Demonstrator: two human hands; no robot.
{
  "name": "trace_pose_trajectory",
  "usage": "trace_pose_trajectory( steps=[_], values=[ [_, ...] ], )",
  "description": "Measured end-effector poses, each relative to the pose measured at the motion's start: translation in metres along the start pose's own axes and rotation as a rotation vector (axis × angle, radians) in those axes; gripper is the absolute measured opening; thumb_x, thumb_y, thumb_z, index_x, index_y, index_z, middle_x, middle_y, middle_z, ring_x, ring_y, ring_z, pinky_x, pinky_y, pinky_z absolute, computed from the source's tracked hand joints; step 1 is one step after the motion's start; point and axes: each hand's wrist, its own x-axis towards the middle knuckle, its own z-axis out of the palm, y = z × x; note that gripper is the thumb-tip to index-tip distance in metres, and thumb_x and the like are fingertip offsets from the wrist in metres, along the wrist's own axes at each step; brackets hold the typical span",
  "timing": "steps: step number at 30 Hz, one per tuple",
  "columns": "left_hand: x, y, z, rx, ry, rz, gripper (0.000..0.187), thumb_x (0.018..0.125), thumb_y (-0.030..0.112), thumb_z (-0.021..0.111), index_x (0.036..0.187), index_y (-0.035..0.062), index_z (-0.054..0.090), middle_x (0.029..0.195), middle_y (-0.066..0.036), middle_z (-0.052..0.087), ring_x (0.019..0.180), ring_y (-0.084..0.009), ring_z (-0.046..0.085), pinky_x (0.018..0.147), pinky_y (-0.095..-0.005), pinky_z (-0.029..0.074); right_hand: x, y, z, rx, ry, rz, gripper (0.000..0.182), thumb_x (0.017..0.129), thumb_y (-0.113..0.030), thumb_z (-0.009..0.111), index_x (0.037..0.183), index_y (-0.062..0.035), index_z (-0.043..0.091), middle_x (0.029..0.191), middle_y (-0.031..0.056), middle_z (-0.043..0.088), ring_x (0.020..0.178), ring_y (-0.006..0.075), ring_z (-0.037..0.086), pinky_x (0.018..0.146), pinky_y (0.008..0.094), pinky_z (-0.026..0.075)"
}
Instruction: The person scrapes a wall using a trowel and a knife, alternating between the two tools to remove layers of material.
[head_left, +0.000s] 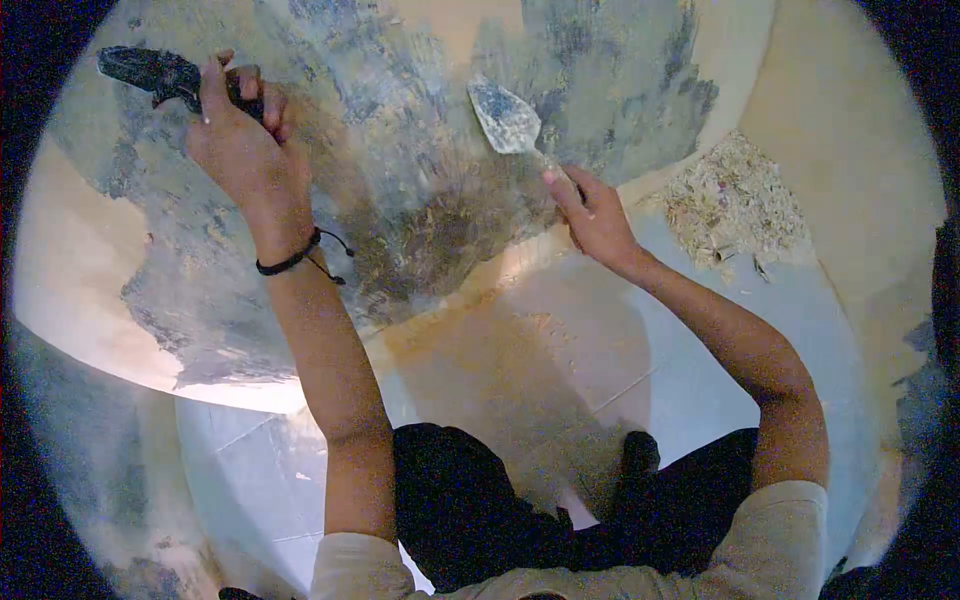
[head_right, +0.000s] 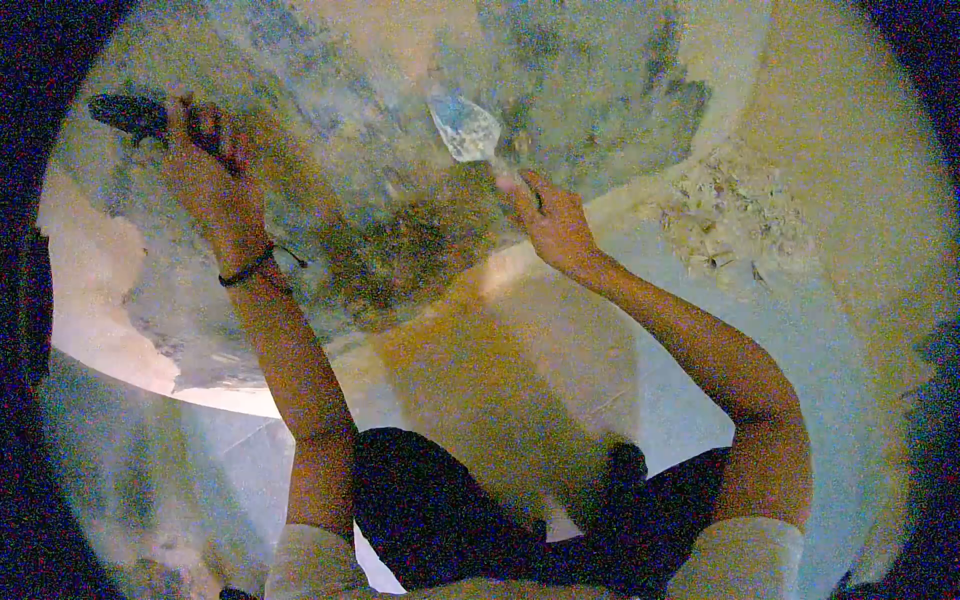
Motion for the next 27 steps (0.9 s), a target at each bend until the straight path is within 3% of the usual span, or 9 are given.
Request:
trace_pose_trajectory(
  steps=[9,16,20,22,23,25,27],
  values=[
    [-0.001,0.002,0.002,0.056,0.002,0.018,0.019,0.094,0.023,0.052,0.096,0.0032,0.053,0.064,-0.002,0.042,0.043,-0.0098,0.033,0.038,-0.0247,0.024,0.014,-0.013,0.019,0.022,0.069,-0.074,0.055,0.091,-0.052,0.051,0.106,0.0004,0.060,0.053,0.0030,0.050,0.036,0.0098,0.043,0.036,0.0282,0.034],
    [0.004,-0.005,-0.002,0.041,-0.016,0.022,0.019,0.094,0.023,0.053,0.095,0.0037,0.054,0.064,-0.001,0.042,0.045,-0.0098,0.032,0.039,-0.0250,0.023,0.019,-0.018,0.012,-0.010,0.013,-0.032,0.053,0.091,-0.053,0.050,0.097,-0.0020,0.062,0.054,0.0022,0.048,0.039,0.0121,0.046,0.042,0.0294,0.038],
    [0.003,-0.009,0.005,0.065,-0.032,0.015,0.019,0.094,0.023,0.052,0.094,0.0044,0.053,0.063,-0.001,0.042,0.045,-0.0099,0.033,0.039,-0.0247,0.024,0.051,-0.050,0.005,-0.045,0.152,-0.404,0.050,0.092,-0.052,0.047,0.091,-0.0042,0.061,0.054,0.0033,0.049,0.046,0.0135,0.052,0.045,0.0315,0.041],
    [0.002,-0.017,0.004,0.121,-0.059,0.061,0.018,0.094,0.023,0.052,0.094,0.0045,0.053,0.063,-0.001,0.043,0.045,-0.0096,0.034,0.039,-0.0241,0.025,0.079,-0.104,-0.020,0.015,-0.004,-0.393,0.049,0.093,-0.051,0.044,0.087,-0.0049,0.060,0.055,0.0041,0.050,0.048,0.0136,0.054,0.045,0.0318,0.041],
    [0.002,-0.018,0.004,0.156,-0.084,0.089,0.018,0.094,0.023,0.051,0.094,0.0045,0.053,0.063,-0.001,0.043,0.045,-0.0095,0.034,0.039,-0.0238,0.025,0.090,-0.124,-0.031,0.087,-0.174,-0.277,0.049,0.093,-0.050,0.043,0.085,-0.0051,0.060,0.056,0.0043,0.051,0.048,0.0134,0.053,0.045,0.0315,0.041],
    [-0.006,-0.012,0.015,0.146,-0.052,0.063,0.018,0.094,0.022,0.051,0.094,0.0046,0.052,0.063,-0.001,0.043,0.044,-0.0093,0.035,0.038,-0.0234,0.025,0.067,-0.171,-0.058,0.125,-0.204,-0.235,0.056,0.093,-0.057,0.038,0.113,-0.0084,0.057,0.075,0.0127,0.057,0.070,0.0218,0.058,0.070,0.0361,0.044],
    [-0.013,-0.008,0.021,0.143,-0.013,0.008,0.018,0.094,0.023,0.052,0.094,0.0050,0.053,0.063,-0.001,0.044,0.043,-0.0091,0.036,0.037,-0.0234,0.024,0.066,-0.171,-0.059,0.086,-0.166,-0.200,0.058,0.093,-0.058,0.037,0.114,-0.0075,0.057,0.077,0.0147,0.059,0.072,0.0248,0.059,0.073,0.0380,0.045]
  ],
)
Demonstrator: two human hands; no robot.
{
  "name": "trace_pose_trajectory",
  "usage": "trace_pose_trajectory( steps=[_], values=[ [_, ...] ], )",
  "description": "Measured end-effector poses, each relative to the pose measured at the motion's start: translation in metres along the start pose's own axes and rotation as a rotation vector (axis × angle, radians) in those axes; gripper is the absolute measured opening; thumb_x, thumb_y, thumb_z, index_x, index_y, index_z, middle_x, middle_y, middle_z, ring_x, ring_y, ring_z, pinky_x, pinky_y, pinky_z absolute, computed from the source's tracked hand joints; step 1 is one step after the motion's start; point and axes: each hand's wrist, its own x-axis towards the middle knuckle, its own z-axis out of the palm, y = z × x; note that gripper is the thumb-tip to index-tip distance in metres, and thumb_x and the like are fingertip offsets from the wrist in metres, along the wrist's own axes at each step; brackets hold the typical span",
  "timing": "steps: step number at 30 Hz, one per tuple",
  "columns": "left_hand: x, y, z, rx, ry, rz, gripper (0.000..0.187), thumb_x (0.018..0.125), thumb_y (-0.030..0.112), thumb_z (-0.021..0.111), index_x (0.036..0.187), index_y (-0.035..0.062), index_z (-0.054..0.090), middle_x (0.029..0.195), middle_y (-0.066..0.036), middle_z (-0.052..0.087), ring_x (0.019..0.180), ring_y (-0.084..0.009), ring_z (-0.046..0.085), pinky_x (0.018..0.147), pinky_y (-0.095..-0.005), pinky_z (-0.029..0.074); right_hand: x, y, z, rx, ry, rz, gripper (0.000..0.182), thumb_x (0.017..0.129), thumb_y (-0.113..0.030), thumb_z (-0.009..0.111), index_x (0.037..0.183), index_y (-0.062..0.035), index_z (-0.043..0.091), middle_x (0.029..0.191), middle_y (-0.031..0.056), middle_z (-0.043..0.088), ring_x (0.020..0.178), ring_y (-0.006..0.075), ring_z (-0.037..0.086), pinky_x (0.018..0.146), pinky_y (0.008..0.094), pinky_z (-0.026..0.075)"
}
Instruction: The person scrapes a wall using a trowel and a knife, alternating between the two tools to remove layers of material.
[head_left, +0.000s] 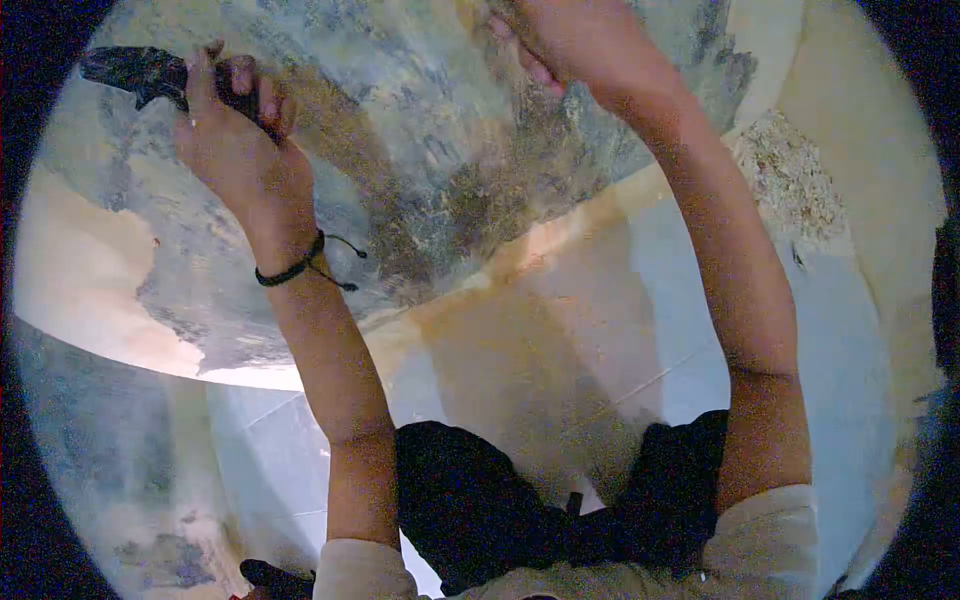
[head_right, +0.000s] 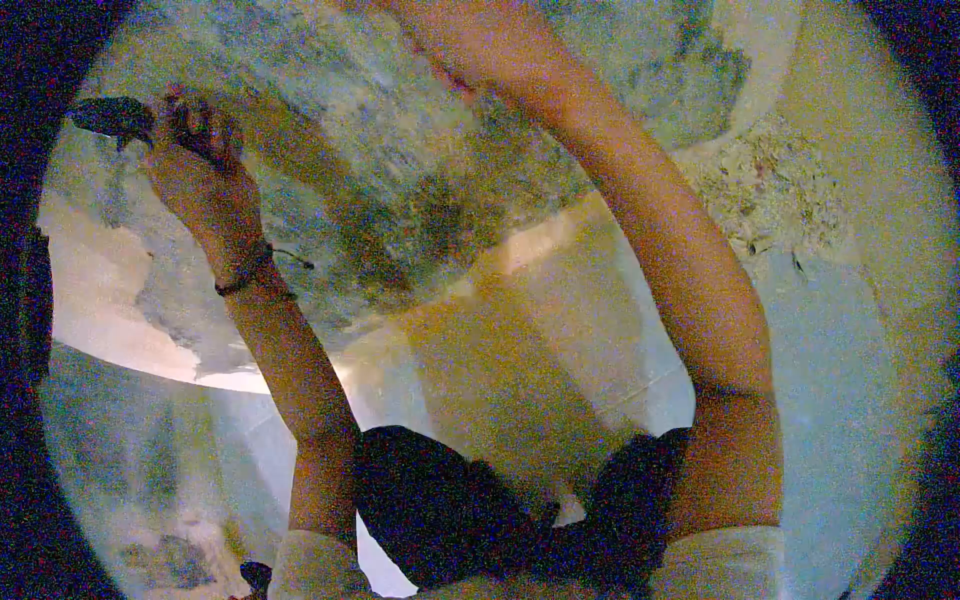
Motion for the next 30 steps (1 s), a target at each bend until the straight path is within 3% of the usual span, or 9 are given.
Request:
trace_pose_trajectory(
  steps=[2,5,7,9,15,18,21,25,30],
  values=[
    [-0.004,0.000,-0.004,0.036,-0.052,-0.005,0.019,0.094,0.024,0.053,0.094,0.0051,0.053,0.064,-0.001,0.044,0.043,-0.0091,0.036,0.036,-0.0239,0.024,0.013,0.051,0.022,-0.123,0.078,0.046,0.054,0.093,-0.052,0.042,0.089,-0.0024,0.060,0.062,0.0103,0.057,0.055,0.0226,0.058,0.054,0.0371,0.046],
    [-0.010,-0.002,-0.003,0.022,-0.016,-0.009,0.019,0.093,0.024,0.054,0.093,0.0050,0.054,0.064,-0.001,0.044,0.043,-0.0091,0.036,0.036,-0.0244,0.024,-0.004,0.110,0.035,-0.412,0.245,-0.289,0.058,0.093,-0.054,0.041,0.099,0.0007,0.060,0.069,0.0187,0.061,0.067,0.0343,0.061,0.066,0.0434,0.048],
    [-0.009,-0.002,-0.003,-0.020,-0.016,-0.014,0.020,0.093,0.025,0.054,0.093,0.0050,0.054,0.064,-0.001,0.044,0.043,-0.0092,0.036,0.036,-0.0245,0.025,-0.023,0.160,0.043,-0.458,0.266,-0.113,0.063,0.093,-0.055,0.041,0.106,0.0044,0.058,0.076,0.0253,0.061,0.077,0.0411,0.061,0.074,0.0471,0.046],
    [-0.004,-0.003,-0.005,-0.079,-0.067,-0.020,0.020,0.093,0.025,0.054,0.093,0.0050,0.054,0.064,-0.001,0.044,0.043,-0.0094,0.036,0.037,-0.0247,0.025,-0.047,0.159,0.034,-0.398,0.075,0.168,0.065,0.093,-0.054,0.041,0.110,0.0062,0.058,0.074,0.0266,0.060,0.076,0.0394,0.062,0.073,0.0463,0.046],
    [-0.001,-0.005,-0.001,-0.179,-0.087,-0.031,0.020,0.094,0.025,0.053,0.094,0.0049,0.054,0.064,-0.001,0.045,0.042,-0.0098,0.036,0.037,-0.0250,0.025,-0.066,0.148,0.038,-0.449,0.057,0.261,0.064,0.094,-0.049,0.045,0.114,0.0111,0.053,0.075,0.0292,0.059,0.078,0.0391,0.063,0.072,0.0470,0.047],
    [-0.001,-0.006,0.000,-0.175,-0.073,-0.046,0.020,0.094,0.025,0.053,0.094,0.0050,0.054,0.063,-0.001,0.045,0.042,-0.0097,0.036,0.037,-0.0247,0.025,-0.050,0.130,0.053,-0.500,0.196,0.146,0.057,0.094,-0.042,0.048,0.113,0.0109,0.053,0.076,0.0287,0.059,0.074,0.0389,0.061,0.069,0.0471,0.048],
    [-0.002,-0.005,-0.003,-0.122,-0.076,-0.019,0.020,0.094,0.025,0.053,0.094,0.0052,0.055,0.063,-0.001,0.044,0.041,-0.0098,0.036,0.037,-0.0244,0.025,-0.001,0.116,0.053,-0.690,0.343,-0.469,0.054,0.094,-0.043,0.045,0.112,0.0067,0.055,0.076,0.0261,0.059,0.071,0.0372,0.061,0.068,0.0462,0.048],
    [-0.001,0.003,-0.009,-0.064,-0.064,-0.028,0.020,0.094,0.025,0.053,0.095,0.0049,0.054,0.063,0.000,0.044,0.041,-0.0095,0.035,0.037,-0.0239,0.025,0.018,0.007,0.022,-0.130,-0.006,-0.135,0.059,0.096,-0.052,0.035,0.126,-0.0052,0.054,0.080,0.0195,0.057,0.077,0.0298,0.057,0.076,0.0432,0.044],
    [0.001,0.009,-0.021,-0.096,-0.112,-0.012,0.019,0.094,0.024,0.053,0.095,0.0047,0.054,0.063,0.000,0.044,0.041,-0.0092,0.034,0.037,-0.0234,0.025,0.025,0.064,0.022,-0.381,0.112,-0.292,0.058,0.094,-0.050,0.040,0.115,0.0023,0.057,0.076,0.0228,0.059,0.076,0.0339,0.061,0.070,0.0445,0.047]
  ],
)
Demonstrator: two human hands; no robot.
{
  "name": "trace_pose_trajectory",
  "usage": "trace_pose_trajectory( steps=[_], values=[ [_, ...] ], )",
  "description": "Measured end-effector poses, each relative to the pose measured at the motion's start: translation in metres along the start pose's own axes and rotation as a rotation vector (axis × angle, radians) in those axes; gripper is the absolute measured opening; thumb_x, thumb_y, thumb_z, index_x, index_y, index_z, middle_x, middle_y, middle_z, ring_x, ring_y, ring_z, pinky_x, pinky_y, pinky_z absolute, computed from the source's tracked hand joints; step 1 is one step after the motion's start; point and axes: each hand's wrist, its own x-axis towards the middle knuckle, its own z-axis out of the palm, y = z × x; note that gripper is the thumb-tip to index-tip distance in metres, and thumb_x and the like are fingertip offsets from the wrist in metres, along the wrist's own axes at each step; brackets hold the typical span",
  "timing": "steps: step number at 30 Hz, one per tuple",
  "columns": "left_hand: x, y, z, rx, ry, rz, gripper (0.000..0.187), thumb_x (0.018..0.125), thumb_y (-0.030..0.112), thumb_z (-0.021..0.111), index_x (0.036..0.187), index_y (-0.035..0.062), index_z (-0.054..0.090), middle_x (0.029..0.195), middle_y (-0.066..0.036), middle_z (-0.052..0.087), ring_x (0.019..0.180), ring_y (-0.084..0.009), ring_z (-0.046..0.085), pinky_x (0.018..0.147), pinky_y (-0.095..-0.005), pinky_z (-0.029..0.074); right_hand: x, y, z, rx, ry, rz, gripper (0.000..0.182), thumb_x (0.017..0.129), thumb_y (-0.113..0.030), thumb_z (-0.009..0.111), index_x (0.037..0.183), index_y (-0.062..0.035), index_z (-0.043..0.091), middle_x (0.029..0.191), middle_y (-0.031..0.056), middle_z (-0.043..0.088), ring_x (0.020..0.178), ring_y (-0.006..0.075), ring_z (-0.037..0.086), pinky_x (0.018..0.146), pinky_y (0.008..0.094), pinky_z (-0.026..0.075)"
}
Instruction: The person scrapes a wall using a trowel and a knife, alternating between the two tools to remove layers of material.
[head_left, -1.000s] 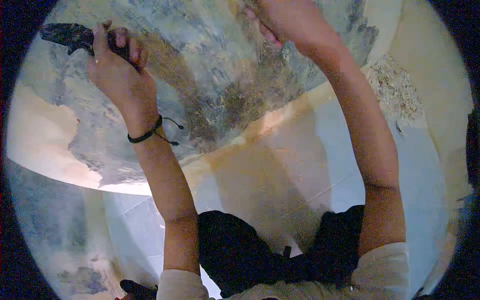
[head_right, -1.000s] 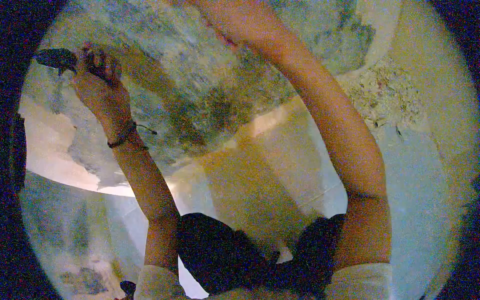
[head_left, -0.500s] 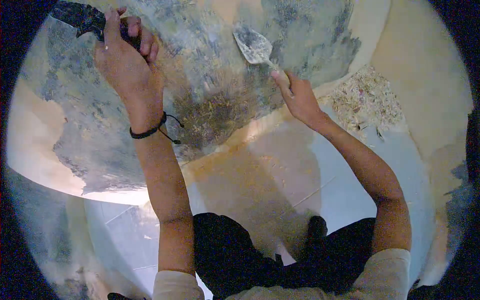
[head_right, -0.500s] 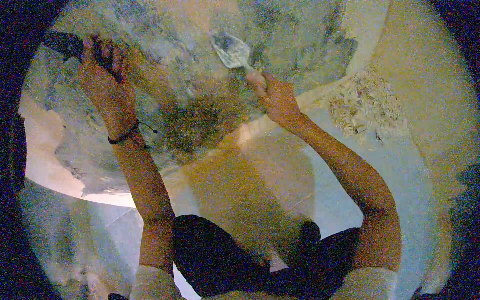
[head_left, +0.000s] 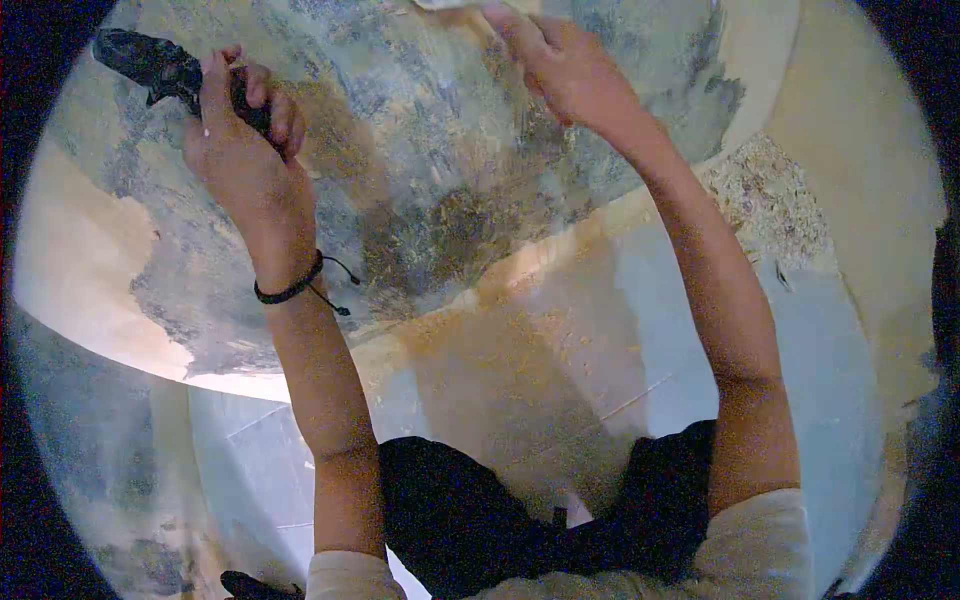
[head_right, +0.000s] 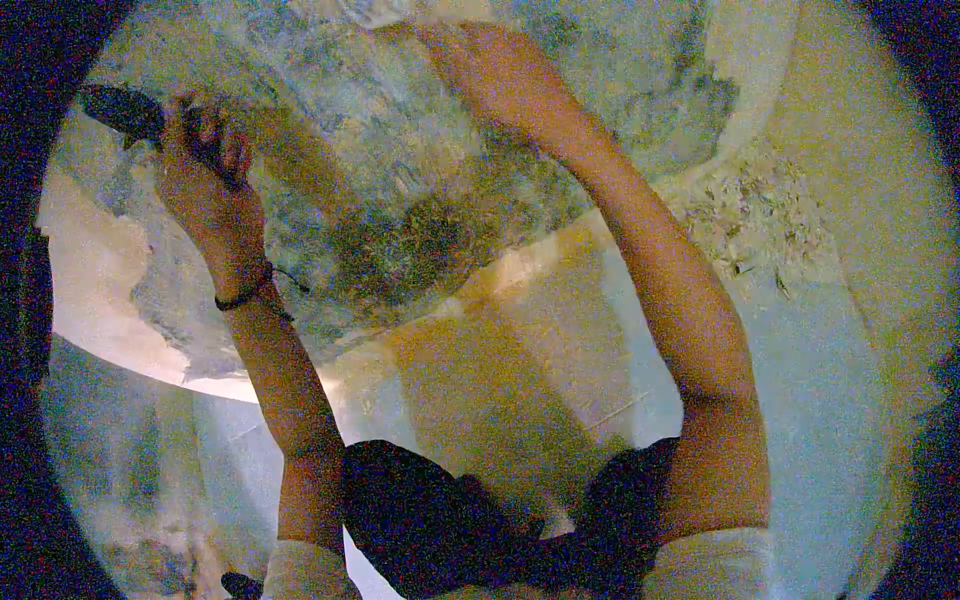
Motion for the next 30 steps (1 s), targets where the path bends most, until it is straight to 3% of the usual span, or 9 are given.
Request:
trace_pose_trajectory(
  steps=[6,9,12,15,21,24,26,27,30],
  values=[
    [-0.004,-0.003,0.012,0.012,0.068,-0.014,0.018,0.094,0.023,0.052,0.095,0.0044,0.053,0.063,0.000,0.044,0.041,-0.0093,0.034,0.036,-0.0248,0.024,-0.080,0.058,0.028,-0.001,-0.031,0.369,0.063,0.093,-0.054,0.041,0.106,0.0053,0.057,0.070,0.0210,0.060,0.070,0.0339,0.063,0.068,0.0445,0.048],
    [-0.002,-0.011,0.018,-0.119,0.019,-0.040,0.018,0.094,0.023,0.052,0.095,0.0045,0.053,0.063,0.000,0.044,0.041,-0.0093,0.035,0.036,-0.0252,0.025,-0.121,0.060,0.034,-0.047,0.011,0.324,0.068,0.093,-0.055,0.040,0.113,0.0081,0.055,0.075,0.0228,0.062,0.076,0.0365,0.064,0.073,0.0444,0.048],
    [-0.003,-0.017,0.025,-0.157,0.005,-0.050,0.018,0.094,0.023,0.052,0.095,0.0044,0.053,0.063,0.000,0.043,0.041,-0.0095,0.035,0.036,-0.0252,0.025,-0.119,0.057,0.028,-0.020,-0.270,0.586,0.070,0.093,-0.053,0.043,0.124,0.0094,0.048,0.081,0.0251,0.063,0.081,0.0393,0.063,0.077,0.0448,0.048],
    [-0.009,-0.019,0.033,-0.182,-0.065,-0.071,0.018,0.094,0.024,0.052,0.091,0.0065,0.054,0.063,0.000,0.043,0.042,-0.0093,0.033,0.037,-0.0238,0.026,-0.099,0.030,0.028,-0.112,-0.080,0.382,0.065,0.094,-0.052,0.043,0.111,0.0095,0.055,0.079,0.0265,0.063,0.079,0.0429,0.062,0.075,0.0464,0.048],
    [-0.009,-0.020,0.028,0.003,-0.027,-0.054,0.016,0.096,0.023,0.050,0.090,0.0085,0.053,0.064,0.000,0.044,0.044,-0.0091,0.034,0.039,-0.0234,0.028,-0.088,0.029,0.033,-0.091,-0.205,0.458,0.066,0.094,-0.055,0.040,0.103,0.0076,0.058,0.078,0.0310,0.060,0.082,0.0475,0.059,0.073,0.0516,0.046],
    [-0.008,-0.014,0.030,-0.005,0.059,-0.014,0.018,0.094,0.022,0.052,0.096,0.0047,0.053,0.063,-0.001,0.042,0.042,-0.0096,0.034,0.037,-0.0245,0.025,-0.089,0.023,0.027,-0.241,-0.238,0.200,0.047,0.095,-0.039,0.045,0.118,0.0009,0.054,0.080,0.0288,0.060,0.079,0.0463,0.059,0.068,0.0516,0.047],
    [-0.004,-0.014,0.028,-0.047,0.052,-0.002,0.018,0.094,0.022,0.052,0.096,0.0045,0.053,0.064,-0.001,0.042,0.043,-0.0097,0.034,0.037,-0.0240,0.025,-0.080,0.037,0.035,-0.422,-0.066,-0.118,0.037,0.093,-0.025,0.047,0.125,-0.0050,0.050,0.084,0.0269,0.059,0.077,0.0448,0.060,0.065,0.0498,0.048],
    [-0.002,-0.013,0.029,-0.066,0.047,0.010,0.017,0.094,0.022,0.052,0.096,0.0044,0.053,0.064,-0.001,0.042,0.043,-0.0098,0.034,0.038,-0.0237,0.025,-0.072,0.045,0.040,-0.508,0.028,-0.280,0.037,0.092,-0.019,0.048,0.128,-0.0079,0.048,0.086,0.0260,0.059,0.076,0.0440,0.060,0.064,0.0489,0.049],
    [-0.001,-0.006,0.033,0.031,0.073,0.024,0.017,0.096,0.022,0.048,0.089,0.0074,0.053,0.063,0.002,0.041,0.045,-0.0089,0.033,0.040,-0.0231,0.026,-0.023,0.015,0.020,-0.519,0.124,-0.366,0.052,0.086,-0.007,0.048,0.137,-0.0159,0.038,0.092,0.0241,0.057,0.077,0.0418,0.060,0.065,0.0450,0.050]
  ],
)
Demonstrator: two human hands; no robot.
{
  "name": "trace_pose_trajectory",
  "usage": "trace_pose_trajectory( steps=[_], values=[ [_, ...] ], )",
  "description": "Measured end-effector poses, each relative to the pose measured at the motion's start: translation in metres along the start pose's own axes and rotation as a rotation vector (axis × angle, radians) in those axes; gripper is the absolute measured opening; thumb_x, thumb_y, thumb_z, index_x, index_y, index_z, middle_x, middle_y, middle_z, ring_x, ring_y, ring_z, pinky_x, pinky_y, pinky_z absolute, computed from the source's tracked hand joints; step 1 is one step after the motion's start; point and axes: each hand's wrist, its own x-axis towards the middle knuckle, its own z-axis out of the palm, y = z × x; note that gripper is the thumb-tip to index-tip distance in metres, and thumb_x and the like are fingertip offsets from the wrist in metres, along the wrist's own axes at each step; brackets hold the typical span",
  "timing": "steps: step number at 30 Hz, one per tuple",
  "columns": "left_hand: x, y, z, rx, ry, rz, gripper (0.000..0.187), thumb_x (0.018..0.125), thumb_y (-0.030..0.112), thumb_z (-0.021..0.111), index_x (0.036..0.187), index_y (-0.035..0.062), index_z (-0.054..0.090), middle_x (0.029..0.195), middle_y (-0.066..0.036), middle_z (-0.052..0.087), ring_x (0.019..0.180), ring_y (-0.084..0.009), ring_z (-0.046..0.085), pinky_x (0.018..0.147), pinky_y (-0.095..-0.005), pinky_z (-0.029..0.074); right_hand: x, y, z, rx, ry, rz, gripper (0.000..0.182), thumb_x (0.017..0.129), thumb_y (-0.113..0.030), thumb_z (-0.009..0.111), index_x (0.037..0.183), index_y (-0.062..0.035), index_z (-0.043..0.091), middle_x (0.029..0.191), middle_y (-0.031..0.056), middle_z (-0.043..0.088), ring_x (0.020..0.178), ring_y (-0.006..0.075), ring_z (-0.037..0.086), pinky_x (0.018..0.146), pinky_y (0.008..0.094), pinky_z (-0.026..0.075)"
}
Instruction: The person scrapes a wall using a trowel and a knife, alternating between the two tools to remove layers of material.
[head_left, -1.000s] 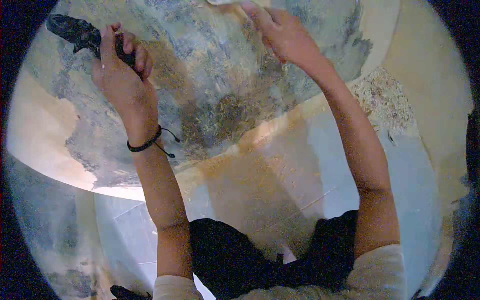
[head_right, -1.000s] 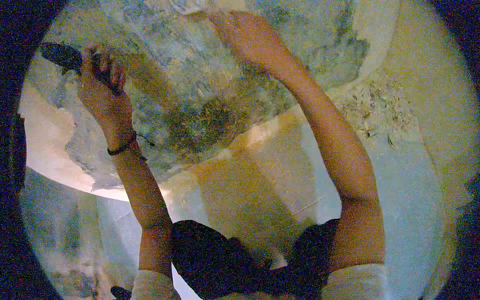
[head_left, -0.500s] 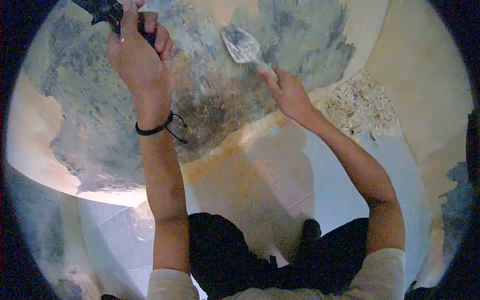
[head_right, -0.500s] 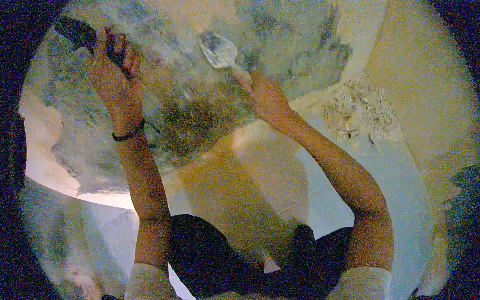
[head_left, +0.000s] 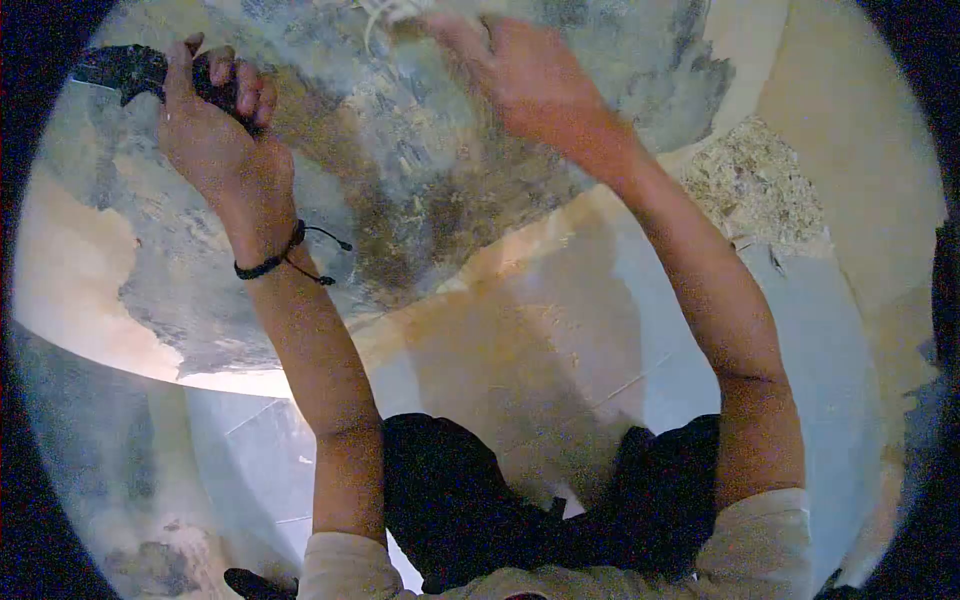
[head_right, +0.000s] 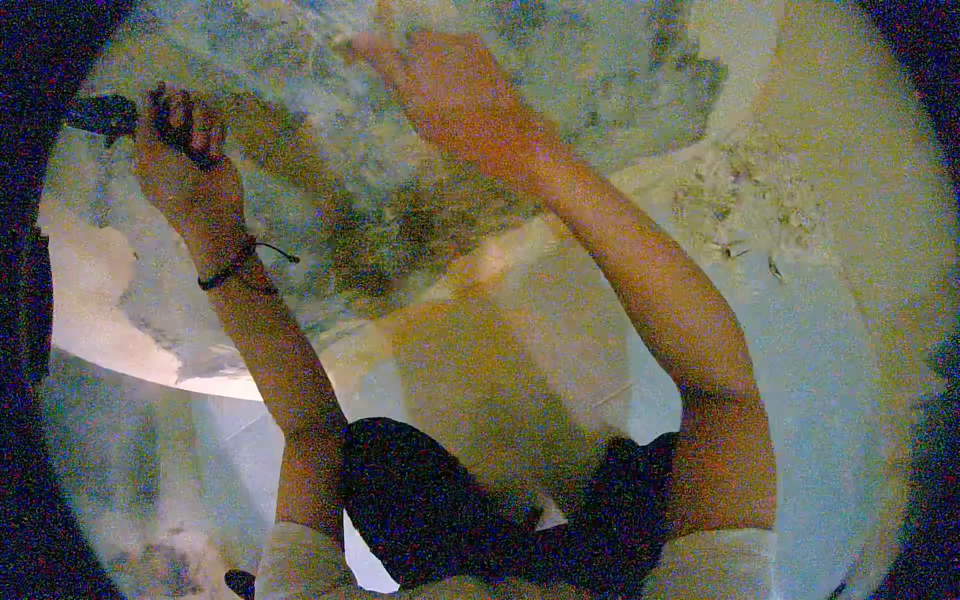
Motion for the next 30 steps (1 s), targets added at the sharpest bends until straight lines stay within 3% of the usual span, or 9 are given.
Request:
trace_pose_trajectory(
  steps=[2,4,6,9,11,14,20,23,30],
  values=[
    [0.001,0.005,-0.001,-0.019,-0.032,-0.006,0.017,0.096,0.022,0.047,0.089,0.0070,0.053,0.063,0.002,0.040,0.045,-0.0088,0.032,0.039,-0.0232,0.024,0.023,0.006,-0.013,0.165,-0.183,0.129,0.041,0.094,-0.033,0.038,0.118,-0.0032,0.052,0.084,0.0248,0.057,0.081,0.0375,0.059,0.073,0.0445,0.047],
    [0.004,0.007,-0.007,-0.027,-0.076,0.001,0.017,0.095,0.022,0.049,0.092,0.0056,0.053,0.064,0.001,0.040,0.044,-0.0090,0.033,0.038,-0.0234,0.024,0.024,0.012,-0.012,0.148,-0.193,0.097,0.042,0.094,-0.034,0.039,0.118,-0.0027,0.051,0.085,0.0258,0.057,0.083,0.0372,0.060,0.074,0.0446,0.047],
    [0.005,0.009,-0.018,-0.032,-0.112,0.027,0.021,0.094,0.024,0.053,0.098,0.0033,0.052,0.066,-0.002,0.042,0.044,-0.0098,0.034,0.037,-0.0234,0.024,0.000,0.027,-0.004,-0.059,-0.038,-0.111,0.055,0.086,-0.009,0.050,0.139,-0.0144,0.037,0.095,0.0269,0.057,0.081,0.0410,0.060,0.069,0.0455,0.050],
    [0.002,0.014,-0.024,0.009,-0.085,0.038,0.021,0.094,0.024,0.053,0.097,0.0038,0.052,0.066,-0.001,0.042,0.045,-0.0097,0.034,0.037,-0.0235,0.025,-0.048,0.030,0.007,-0.154,-0.196,0.019,0.047,0.089,-0.012,0.048,0.136,-0.0097,0.040,0.094,0.0285,0.059,0.083,0.0410,0.060,0.071,0.0472,0.050],
    [0.005,0.014,-0.029,-0.030,-0.103,0.014,0.020,0.094,0.023,0.053,0.098,0.0040,0.052,0.066,-0.001,0.042,0.045,-0.0097,0.035,0.038,-0.0235,0.025,-0.075,0.018,0.008,0.245,-0.342,0.572,0.045,0.095,-0.026,0.046,0.133,-0.0019,0.042,0.092,0.0299,0.060,0.083,0.0416,0.060,0.073,0.0483,0.049],
    [0.007,0.015,-0.031,-0.108,-0.104,-0.010,0.019,0.094,0.023,0.052,0.097,0.0044,0.052,0.066,-0.001,0.041,0.045,-0.0094,0.035,0.038,-0.0234,0.025,-0.105,0.013,0.001,0.351,-0.483,0.731,0.055,0.096,-0.041,0.043,0.126,0.0048,0.047,0.090,0.0302,0.060,0.082,0.0428,0.060,0.075,0.0489,0.047],
    [0.006,0.011,-0.028,-0.184,-0.124,-0.029,0.021,0.095,0.024,0.051,0.099,0.0036,0.052,0.066,-0.001,0.042,0.045,-0.0091,0.036,0.038,-0.0230,0.026,-0.079,0.008,0.009,0.323,-0.383,0.729,0.062,0.094,-0.051,0.040,0.113,0.0050,0.056,0.073,0.0273,0.059,0.077,0.0416,0.061,0.073,0.0491,0.047],
    [0.003,0.012,-0.025,-0.136,-0.093,-0.054,0.023,0.095,0.025,0.051,0.099,0.0026,0.052,0.065,-0.001,0.043,0.044,-0.0092,0.035,0.038,-0.0230,0.026,-0.028,-0.004,-0.004,0.262,-0.113,0.344,0.064,0.093,-0.055,0.039,0.102,0.0049,0.059,0.069,0.0253,0.059,0.077,0.0411,0.062,0.074,0.0476,0.048],
    [0.001,0.022,-0.032,-0.029,-0.111,-0.009,0.023,0.094,0.025,0.052,0.098,0.0022,0.053,0.065,-0.001,0.043,0.043,-0.0090,0.035,0.036,-0.0233,0.026,0.044,-0.017,-0.037,0.523,-0.161,0.419,0.057,0.098,-0.044,0.034,0.103,0.0086,0.056,0.083,0.0285,0.059,0.083,0.0390,0.060,0.078,0.0466,0.045]
  ],
)
